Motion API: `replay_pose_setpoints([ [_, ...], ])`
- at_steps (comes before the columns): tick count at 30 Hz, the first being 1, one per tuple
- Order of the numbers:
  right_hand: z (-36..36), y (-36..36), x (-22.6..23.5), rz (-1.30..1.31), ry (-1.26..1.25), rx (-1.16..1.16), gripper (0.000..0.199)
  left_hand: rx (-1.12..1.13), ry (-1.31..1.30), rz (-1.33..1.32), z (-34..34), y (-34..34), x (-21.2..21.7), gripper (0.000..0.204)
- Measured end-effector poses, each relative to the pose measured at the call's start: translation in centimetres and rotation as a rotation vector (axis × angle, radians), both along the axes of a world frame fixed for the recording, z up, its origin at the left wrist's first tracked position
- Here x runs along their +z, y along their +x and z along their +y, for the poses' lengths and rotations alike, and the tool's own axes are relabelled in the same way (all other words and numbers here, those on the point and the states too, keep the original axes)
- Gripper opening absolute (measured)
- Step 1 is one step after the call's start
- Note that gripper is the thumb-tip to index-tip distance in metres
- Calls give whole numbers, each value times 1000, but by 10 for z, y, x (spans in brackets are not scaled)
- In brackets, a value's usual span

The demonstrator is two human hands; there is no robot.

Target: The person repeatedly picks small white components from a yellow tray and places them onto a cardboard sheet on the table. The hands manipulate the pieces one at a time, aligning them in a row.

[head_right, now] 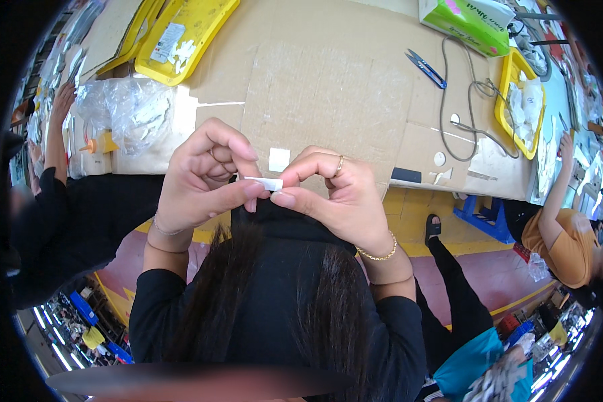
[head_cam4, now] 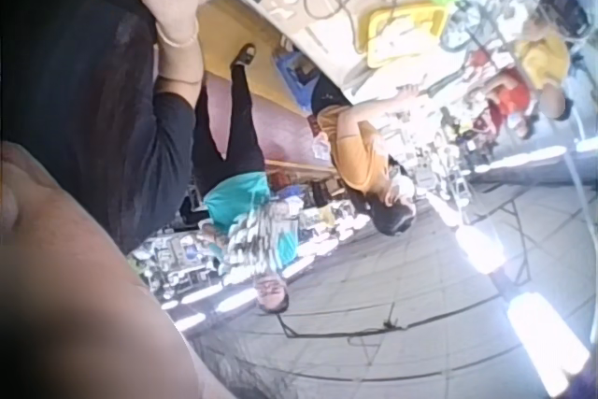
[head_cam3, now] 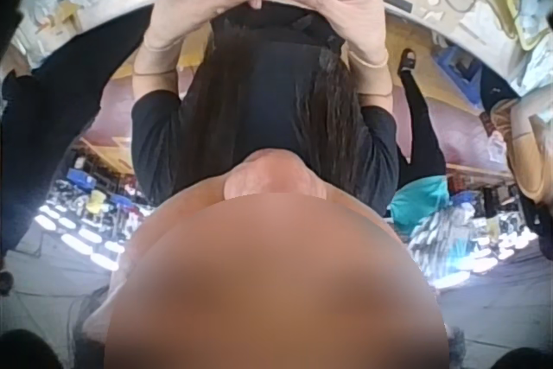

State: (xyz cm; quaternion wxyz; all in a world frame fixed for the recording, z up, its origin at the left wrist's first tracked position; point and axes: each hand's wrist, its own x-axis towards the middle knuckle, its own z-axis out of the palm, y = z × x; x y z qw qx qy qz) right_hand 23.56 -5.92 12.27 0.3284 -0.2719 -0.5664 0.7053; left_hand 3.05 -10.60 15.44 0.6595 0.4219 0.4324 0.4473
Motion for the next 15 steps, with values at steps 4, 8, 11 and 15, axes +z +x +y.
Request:
replay_pose_setpoints([
  [4, -1, -2, 0, -75, 100, -13, 5, 41, 11, 77, -5, 0, -3, 32],
  [8, 5, -4, -6, -4, 173, -42, 8, 17, -19, 152, 3, 1, -3, 33],
  [11, 7, -3, -9, -92, 379, -105, 11, -22, -57, 274, 14, 1, -6, 18],
  [15, 4, -6, -11, -159, 456, -168, 15, -68, -49, 229, 21, -7, -18, 9],
])
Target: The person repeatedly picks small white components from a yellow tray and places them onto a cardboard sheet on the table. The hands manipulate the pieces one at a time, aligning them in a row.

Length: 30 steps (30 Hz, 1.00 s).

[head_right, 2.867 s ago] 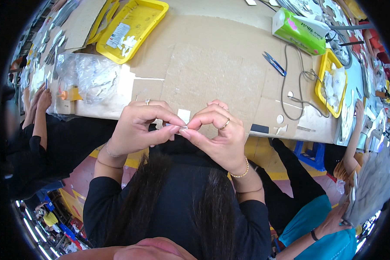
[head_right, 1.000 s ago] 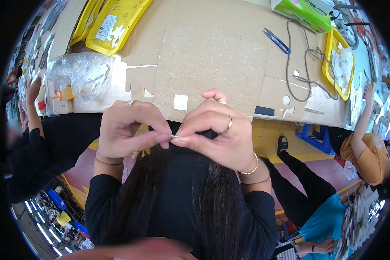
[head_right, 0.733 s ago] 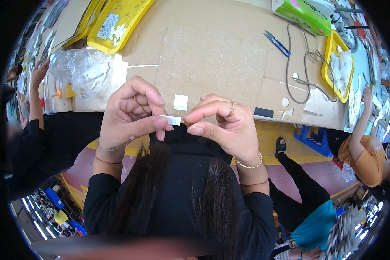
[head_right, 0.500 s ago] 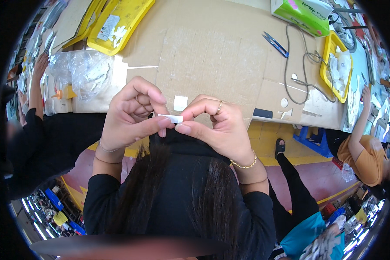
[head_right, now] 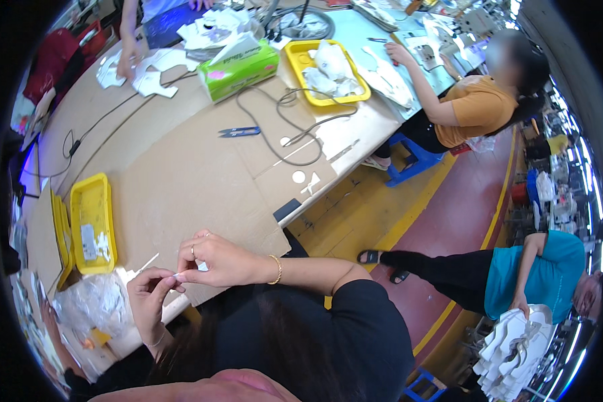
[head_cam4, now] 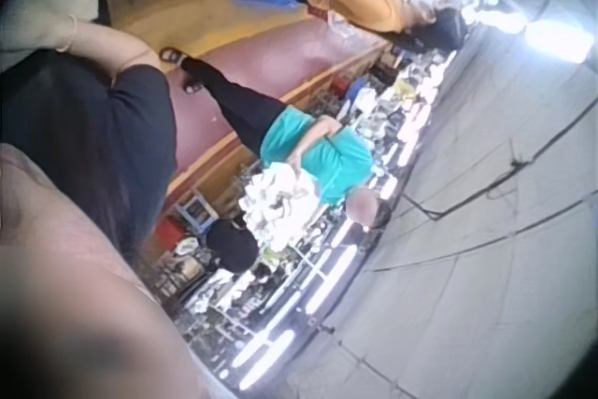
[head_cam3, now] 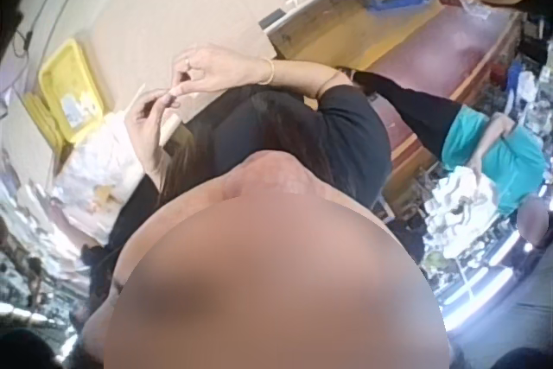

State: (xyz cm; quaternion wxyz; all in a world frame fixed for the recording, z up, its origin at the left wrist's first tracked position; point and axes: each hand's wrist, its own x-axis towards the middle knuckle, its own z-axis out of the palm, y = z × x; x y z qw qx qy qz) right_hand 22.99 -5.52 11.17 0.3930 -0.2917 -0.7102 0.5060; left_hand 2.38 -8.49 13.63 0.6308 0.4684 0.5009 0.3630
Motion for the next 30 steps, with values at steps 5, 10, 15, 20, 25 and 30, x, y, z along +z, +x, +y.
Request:
replay_pose_setpoints([
  [5, 1, 1, 2, -44, -15, -53, 17, 115, 273, 248, 15, -23, -18, 5],
  [10, 2, 9, -7, -113, -24, -119, 15, 692, 362, 487, 56, -100, -59, 19],
  [15, -5, 6, -18, -115, -133, -165, 11, 947, 486, 570, 62, -167, -106, 21],
  [20, -12, 0, -20, -104, -199, -135, 7, 955, 461, 857, 74, -170, -120, 23],
  [25, -10, 9, -25, -122, -172, -197, 7, 735, 592, 1110, 64, -135, -110, 22],
  [30, -11, 8, -35, -124, -188, -163, 7, 41, 393, 803, 14, -53, -110, 21],
])
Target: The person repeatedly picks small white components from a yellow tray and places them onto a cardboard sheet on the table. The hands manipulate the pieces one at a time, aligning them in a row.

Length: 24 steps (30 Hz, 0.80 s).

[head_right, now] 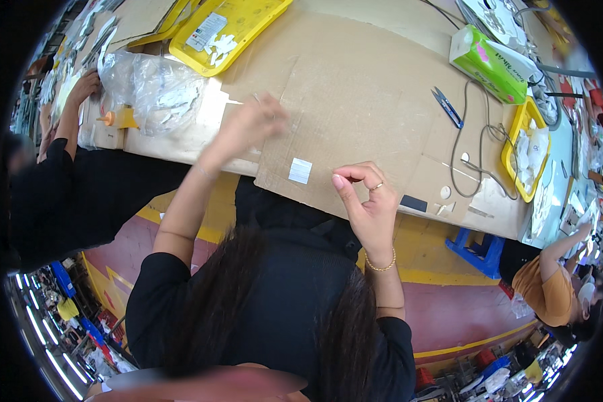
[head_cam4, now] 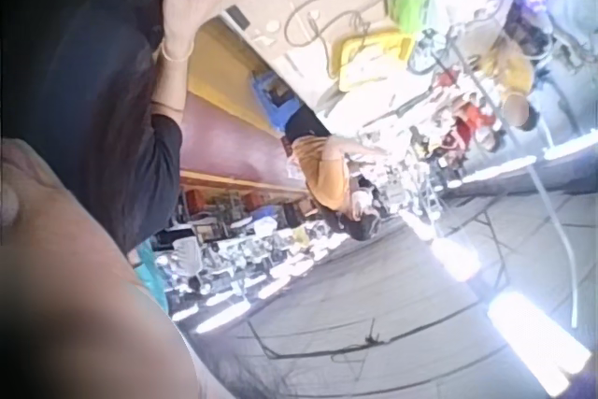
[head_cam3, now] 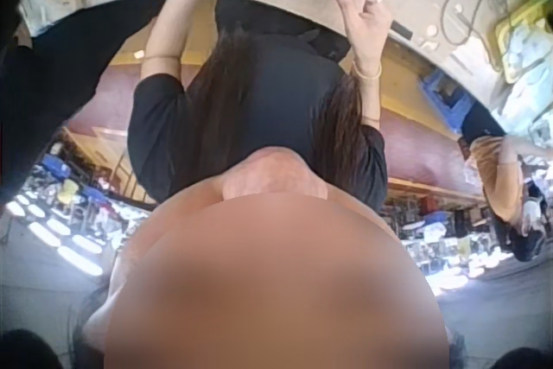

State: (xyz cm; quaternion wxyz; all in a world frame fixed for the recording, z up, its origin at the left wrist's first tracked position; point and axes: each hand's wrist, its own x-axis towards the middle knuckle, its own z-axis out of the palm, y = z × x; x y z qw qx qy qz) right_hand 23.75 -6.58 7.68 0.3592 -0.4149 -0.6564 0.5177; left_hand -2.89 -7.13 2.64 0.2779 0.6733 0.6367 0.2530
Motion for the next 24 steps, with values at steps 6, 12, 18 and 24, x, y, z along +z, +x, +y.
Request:
replay_pose_setpoints([
  [6, 2, 0, 0, -133, 79, 43, 5, -64, -49, 92, -36, 49, -12, 23],
  [12, 8, -8, 5, -80, 88, 42, 4, -61, 15, 153, -37, 60, -15, 19],
  [18, 5, -5, 2, -46, 55, 35, 5, -59, -18, 144, -39, 60, -19, 15],
  [24, 5, -3, 2, -46, 55, 36, 6, -85, 25, 175, -37, 60, -29, 12],
])
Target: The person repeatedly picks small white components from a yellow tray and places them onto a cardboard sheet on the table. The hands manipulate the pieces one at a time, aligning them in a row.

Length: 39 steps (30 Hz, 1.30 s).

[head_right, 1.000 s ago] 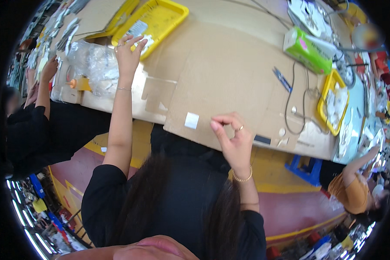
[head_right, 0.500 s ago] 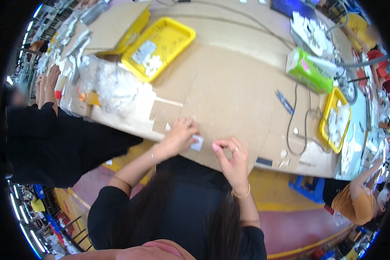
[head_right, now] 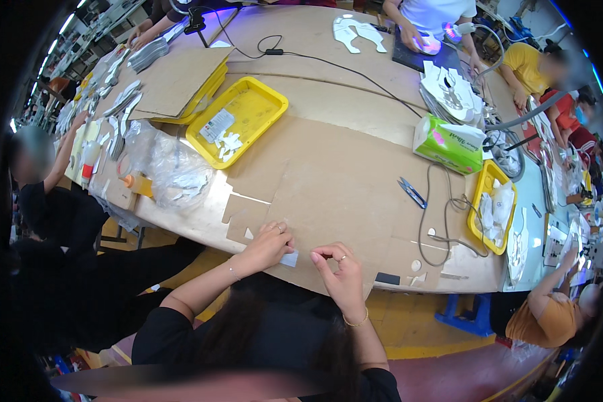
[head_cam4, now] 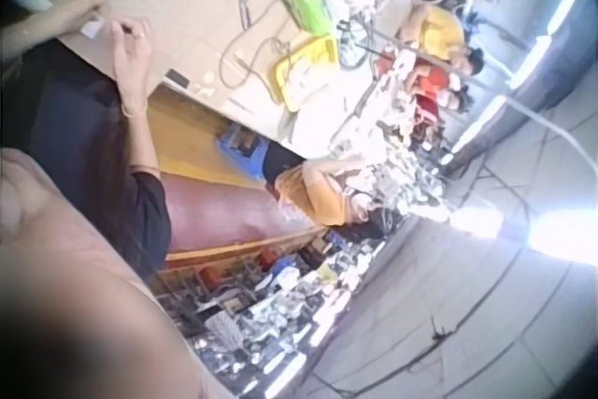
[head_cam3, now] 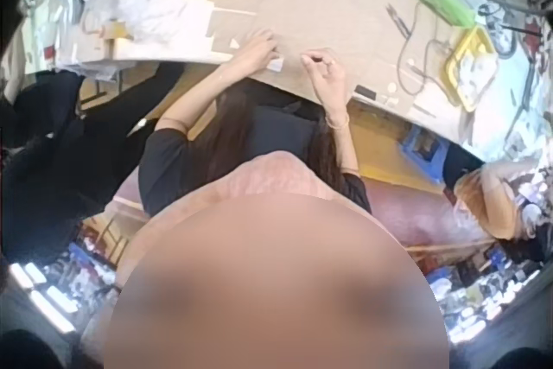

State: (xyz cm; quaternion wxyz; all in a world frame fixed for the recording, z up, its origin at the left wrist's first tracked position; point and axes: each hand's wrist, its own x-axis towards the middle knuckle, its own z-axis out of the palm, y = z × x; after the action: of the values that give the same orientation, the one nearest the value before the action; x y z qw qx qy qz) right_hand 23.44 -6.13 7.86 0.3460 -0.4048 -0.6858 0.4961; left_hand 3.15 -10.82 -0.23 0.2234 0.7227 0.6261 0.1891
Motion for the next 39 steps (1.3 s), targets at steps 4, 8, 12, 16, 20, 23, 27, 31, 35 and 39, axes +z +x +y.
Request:
replay_pose_setpoints([
  [4, 2, 2, 2, -27, 49, 1, 7, 32, -90, -243, 13, -6, -2, 9],
  [8, 5, 4, 2, -9, 53, -10, 7, 198, -264, -537, 24, -18, 13, 12],
  [12, 10, 4, 1, 56, -1, -4, 8, 289, -384, -1068, 32, -24, 46, 16],
  [16, 13, -2, 4, 268, -277, -4, 15, 189, -291, -1236, 34, -15, 89, 15],
  [20, 21, -6, 14, 500, -357, 123, 18, 114, -229, -1267, 35, -4, 130, 18],
  [23, 25, -5, 25, 620, -373, 190, 15, 32, -203, -1215, 36, -2, 152, 22],
  [27, 26, -4, 38, 657, -396, 226, 10, -44, -131, -1058, 35, -3, 166, 29],
  [31, 24, -3, 44, 605, -411, 250, 7, -83, -33, -875, 31, -4, 172, 30],
  [35, 23, -2, 50, 469, -334, 228, 10, -134, 65, -721, 27, -4, 180, 28],
  [39, 22, -3, 55, 407, -202, 224, 13, -158, 91, -652, 23, -3, 187, 27],
])
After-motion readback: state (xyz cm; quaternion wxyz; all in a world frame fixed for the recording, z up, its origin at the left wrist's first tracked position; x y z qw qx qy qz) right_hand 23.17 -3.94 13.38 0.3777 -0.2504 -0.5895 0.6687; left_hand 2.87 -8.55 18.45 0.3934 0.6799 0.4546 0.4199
